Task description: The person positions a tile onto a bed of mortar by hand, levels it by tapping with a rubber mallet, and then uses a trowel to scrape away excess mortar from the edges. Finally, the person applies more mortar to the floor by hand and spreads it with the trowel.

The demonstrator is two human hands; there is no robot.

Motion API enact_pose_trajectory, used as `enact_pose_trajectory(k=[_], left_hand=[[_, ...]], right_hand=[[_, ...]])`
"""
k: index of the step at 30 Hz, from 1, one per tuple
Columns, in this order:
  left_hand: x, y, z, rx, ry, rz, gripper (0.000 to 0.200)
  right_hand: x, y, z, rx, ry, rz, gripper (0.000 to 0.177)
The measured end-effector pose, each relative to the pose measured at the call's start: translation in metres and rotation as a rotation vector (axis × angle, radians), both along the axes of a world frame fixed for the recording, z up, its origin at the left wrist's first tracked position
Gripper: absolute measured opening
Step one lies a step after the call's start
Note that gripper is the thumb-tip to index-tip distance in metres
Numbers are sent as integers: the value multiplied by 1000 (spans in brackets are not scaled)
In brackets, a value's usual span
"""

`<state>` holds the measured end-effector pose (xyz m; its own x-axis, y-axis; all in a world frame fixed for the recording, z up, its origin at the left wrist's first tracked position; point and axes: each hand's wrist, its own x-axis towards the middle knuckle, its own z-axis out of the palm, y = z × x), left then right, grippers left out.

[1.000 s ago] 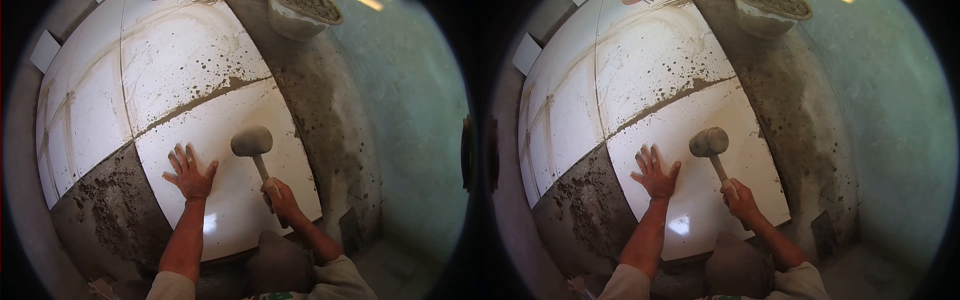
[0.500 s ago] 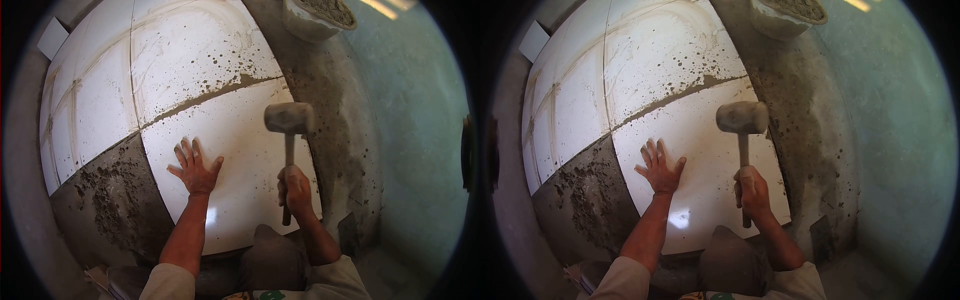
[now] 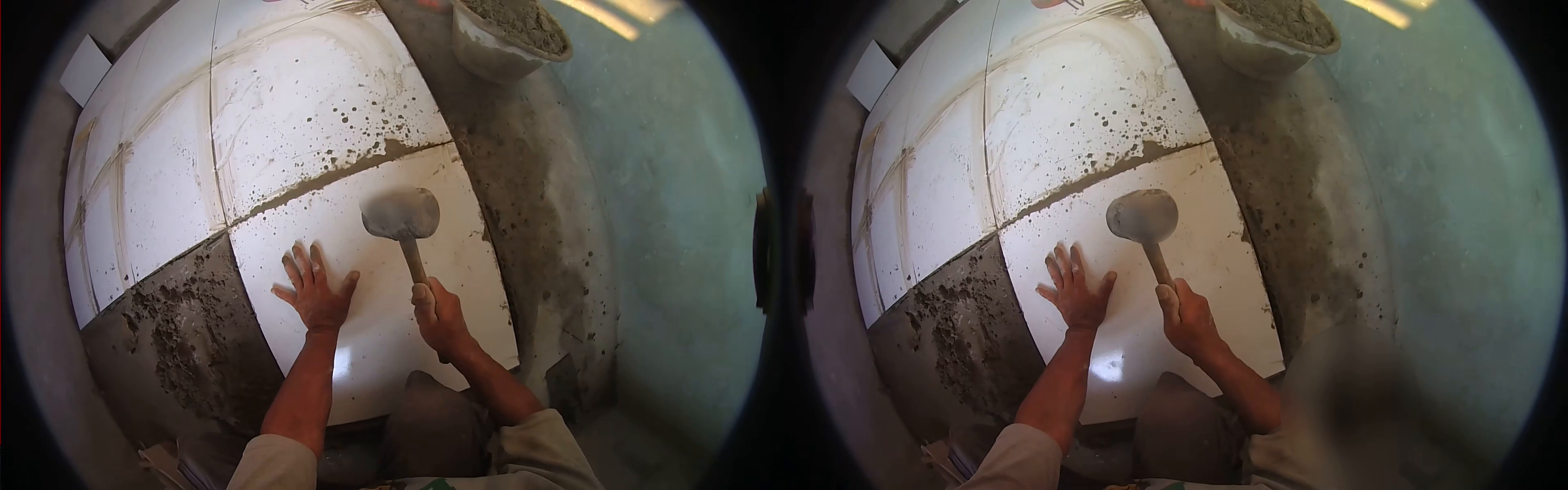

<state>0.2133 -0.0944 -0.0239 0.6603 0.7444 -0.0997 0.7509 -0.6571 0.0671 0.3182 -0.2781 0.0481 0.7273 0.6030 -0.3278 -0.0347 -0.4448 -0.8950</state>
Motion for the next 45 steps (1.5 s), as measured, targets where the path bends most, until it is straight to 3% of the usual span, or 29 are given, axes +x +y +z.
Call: enact_pose_trajectory(k=[3,6,9,12,13,14,16,20,24,26,30,31,32,34,36,38,45], left_hand=[[1,3,1,-13,-22,-7,95],[-1,0,-2,-21,-27,-9,96],[-4,2,-7,-9,-33,-10,96],[-4,1,-6,-13,-42,-16,95],[-3,1,-4,-18,-33,-14,95],[-6,-1,-3,-20,-33,-16,95],[-4,2,-5,-27,-26,-13,95],[8,4,-4,9,-15,6,96],[-1,-1,-1,-45,19,0,96],[-2,2,-2,-26,-9,-16,95],[-4,1,-7,22,-46,-39,95],[-3,2,-7,11,-49,-36,94],[-4,2,-6,-1,-53,-32,94],[-7,-4,0,-10,-50,-30,93],[8,8,-3,13,-77,-16,92],[-6,1,-3,29,-105,-50,90],[-2,2,0,-22,-75,-10,87]], right_hand=[[7,-23,0,68,59,-75,48],[15,-31,45,69,126,-152,52],[23,-38,76,406,-3,-179,60],[5,-37,28,332,-155,-58,58],[-10,-30,-1,48,-215,-81,54],[-15,-24,-29,-182,-99,21,46],[-9,-11,-5,-35,27,25,45],[10,-13,5,-58,-76,42,46],[7,-42,8,-60,-13,-27,47],[15,-38,41,48,71,-91,49],[17,-22,72,369,-161,-25,60],[13,-14,63,260,-338,-31,62],[4,-19,18,121,-432,6,55],[3,-10,-15,-449,-328,249,44],[15,16,4,-358,-353,244,40],[-8,9,18,-318,-288,215,37],[18,0,43,-155,-223,177,39]])
